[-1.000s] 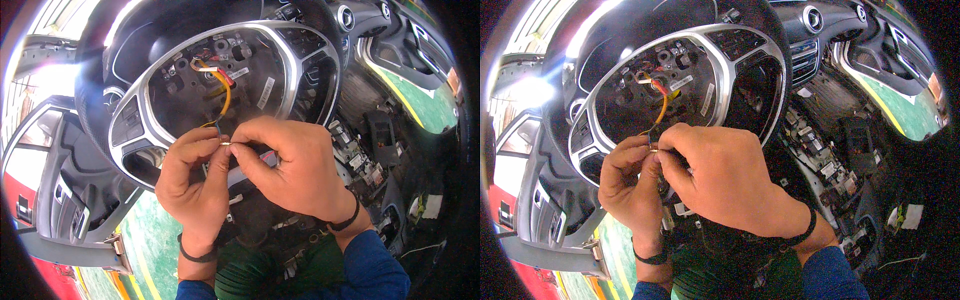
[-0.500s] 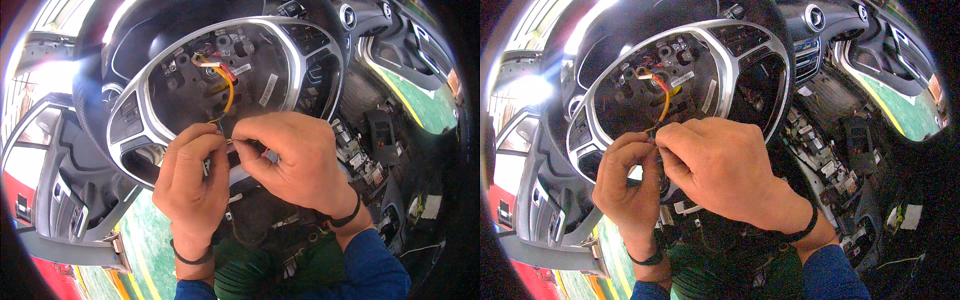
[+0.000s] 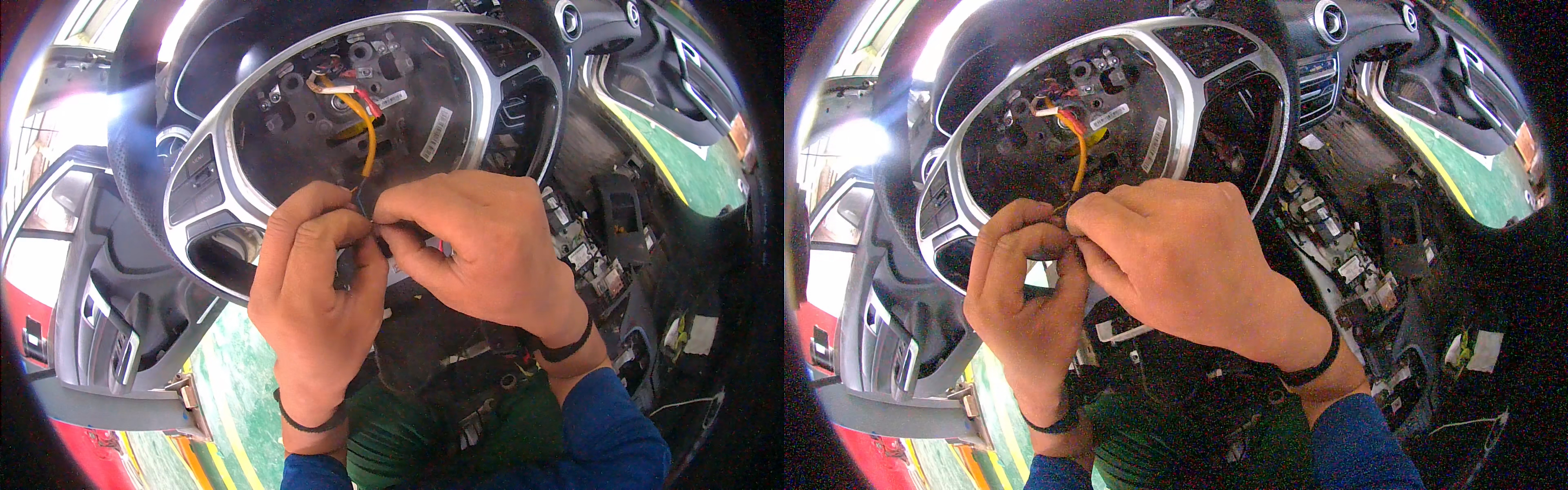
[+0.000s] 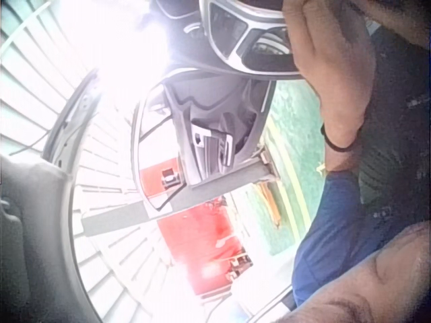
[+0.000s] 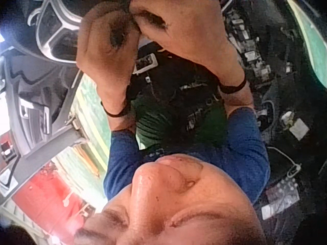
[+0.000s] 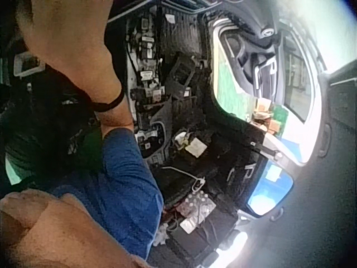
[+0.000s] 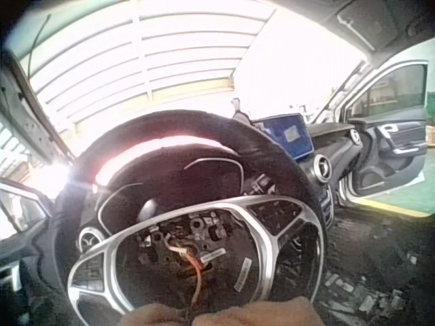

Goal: The person connects and insulates wires within a car steering wheel column using a thin tool and adhesive tape.

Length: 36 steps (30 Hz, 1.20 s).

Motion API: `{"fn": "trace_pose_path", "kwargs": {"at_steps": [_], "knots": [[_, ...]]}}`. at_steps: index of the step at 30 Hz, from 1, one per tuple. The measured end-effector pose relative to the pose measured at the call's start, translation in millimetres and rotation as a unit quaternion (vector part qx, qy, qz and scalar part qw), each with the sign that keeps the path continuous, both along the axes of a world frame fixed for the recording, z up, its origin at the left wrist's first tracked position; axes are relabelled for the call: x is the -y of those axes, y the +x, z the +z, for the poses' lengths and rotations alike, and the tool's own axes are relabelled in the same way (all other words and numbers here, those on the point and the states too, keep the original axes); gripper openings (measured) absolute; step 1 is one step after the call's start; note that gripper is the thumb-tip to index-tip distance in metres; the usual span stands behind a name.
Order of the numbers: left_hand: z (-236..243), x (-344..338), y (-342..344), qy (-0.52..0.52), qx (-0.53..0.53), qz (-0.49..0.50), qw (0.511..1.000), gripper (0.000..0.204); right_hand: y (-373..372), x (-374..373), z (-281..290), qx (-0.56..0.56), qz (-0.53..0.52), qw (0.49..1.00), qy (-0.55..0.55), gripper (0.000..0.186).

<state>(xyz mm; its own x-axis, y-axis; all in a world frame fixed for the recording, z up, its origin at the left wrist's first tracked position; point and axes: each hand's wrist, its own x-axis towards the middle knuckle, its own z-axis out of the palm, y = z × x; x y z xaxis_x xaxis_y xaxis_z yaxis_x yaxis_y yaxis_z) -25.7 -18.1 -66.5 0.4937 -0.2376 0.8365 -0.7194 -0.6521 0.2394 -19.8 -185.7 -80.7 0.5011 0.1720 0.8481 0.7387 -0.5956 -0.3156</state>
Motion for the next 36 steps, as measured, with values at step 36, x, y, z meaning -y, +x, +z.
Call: {"fn": "trace_pose_path", "kwargs": {"at_steps": [36], "knots": [[-1.9,1.5,1.9,-0.032,0.073,0.054,0.995,0.023,-1.5,-5.1,3.1,0.021,0.003,0.999,0.026,0.021]]}}
